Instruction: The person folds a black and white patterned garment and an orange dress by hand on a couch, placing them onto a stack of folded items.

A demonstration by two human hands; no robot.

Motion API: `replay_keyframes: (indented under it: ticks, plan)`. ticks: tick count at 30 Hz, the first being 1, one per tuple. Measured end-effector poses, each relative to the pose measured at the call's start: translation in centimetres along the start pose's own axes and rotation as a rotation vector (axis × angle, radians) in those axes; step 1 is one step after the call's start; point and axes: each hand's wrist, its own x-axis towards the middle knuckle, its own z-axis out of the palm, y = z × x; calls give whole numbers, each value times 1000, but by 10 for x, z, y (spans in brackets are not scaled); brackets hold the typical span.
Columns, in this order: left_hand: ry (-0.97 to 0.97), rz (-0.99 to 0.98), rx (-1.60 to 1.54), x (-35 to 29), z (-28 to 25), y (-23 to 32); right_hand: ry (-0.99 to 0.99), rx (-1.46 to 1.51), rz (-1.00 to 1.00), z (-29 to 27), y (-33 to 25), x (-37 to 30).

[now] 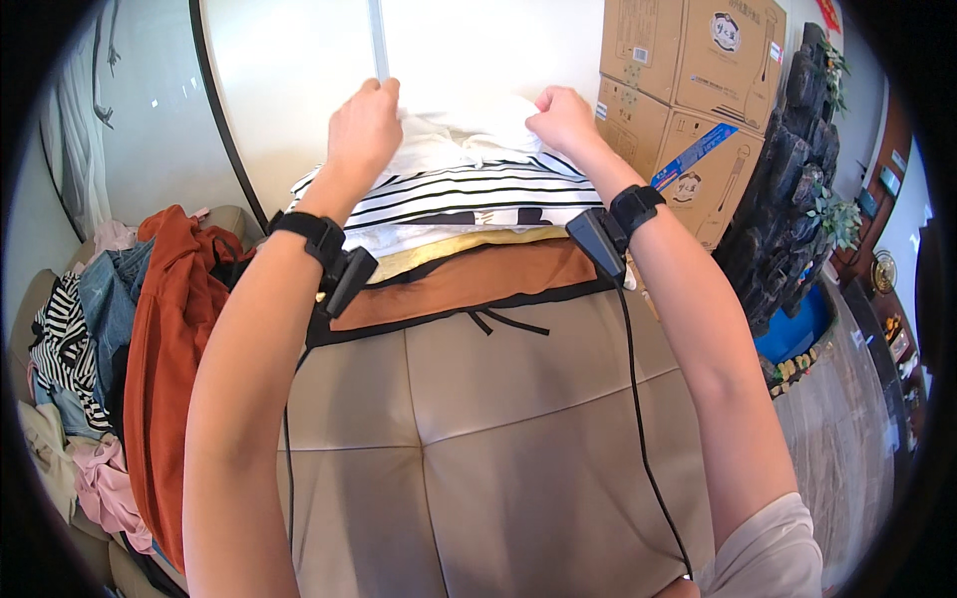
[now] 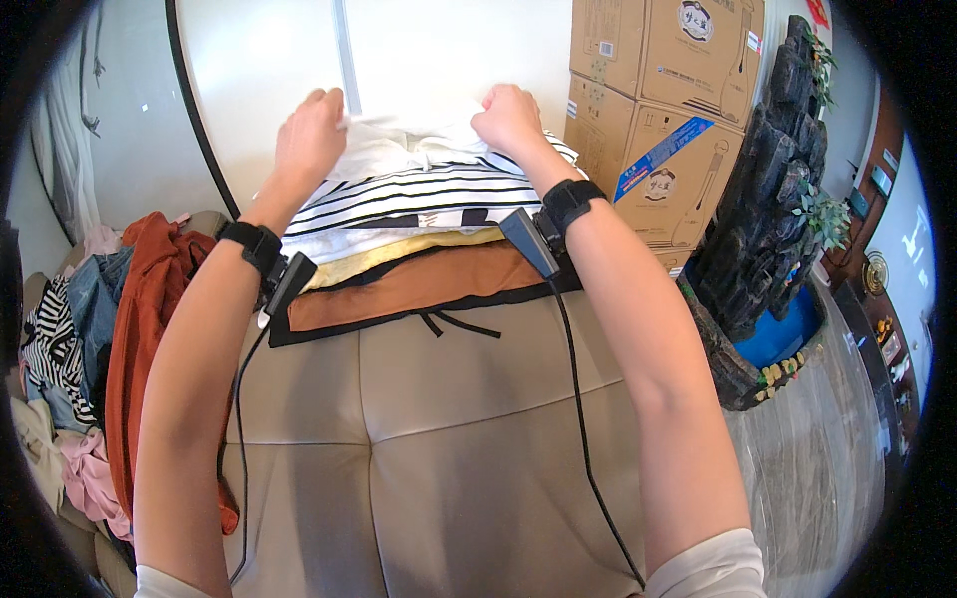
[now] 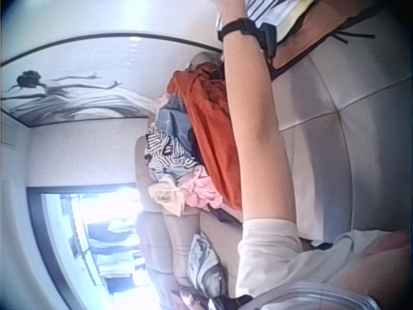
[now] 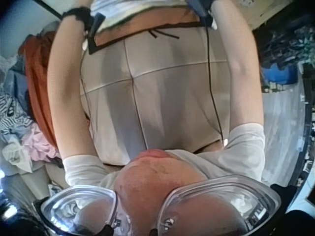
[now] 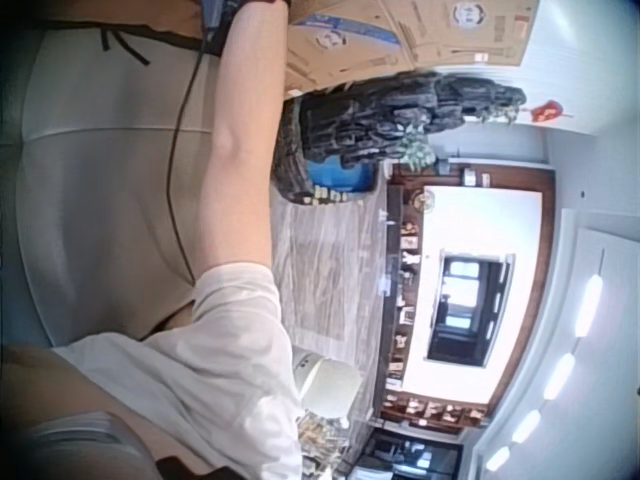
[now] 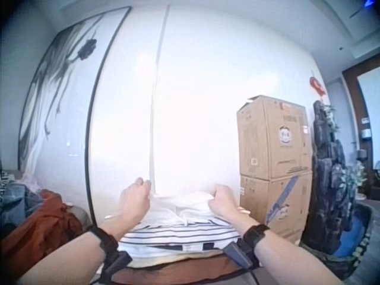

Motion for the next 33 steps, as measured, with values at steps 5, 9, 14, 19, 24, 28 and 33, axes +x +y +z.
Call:
replay_keyframes:
  ticks: [5,9,14,19,24,28,33]
  plan:
    - [127,86,230,-1,7,-37,196,-358,-154,-5,15,-9]
    - [-47,-16,273,-28,16,-43,-68,-375,-34,-13,42,-23]
    - [-136,-180,-160,-37,20,-55,-86,-255,36,-15,49,-22]
    - [-430,-226,-312,-57,9,-83,-146,-61,-56,-20,64,-35]
    - [-445,-133,-147,-92,-111,-109,12,-47,-292,-104,44,-86]
    - [-668,-105,93,-142,-212,-133,-287,-153,-300,-180,8,-133]
    - [-887,-534,307,-231,-301,-168,-464,-237,-306,-251,-69,-180]
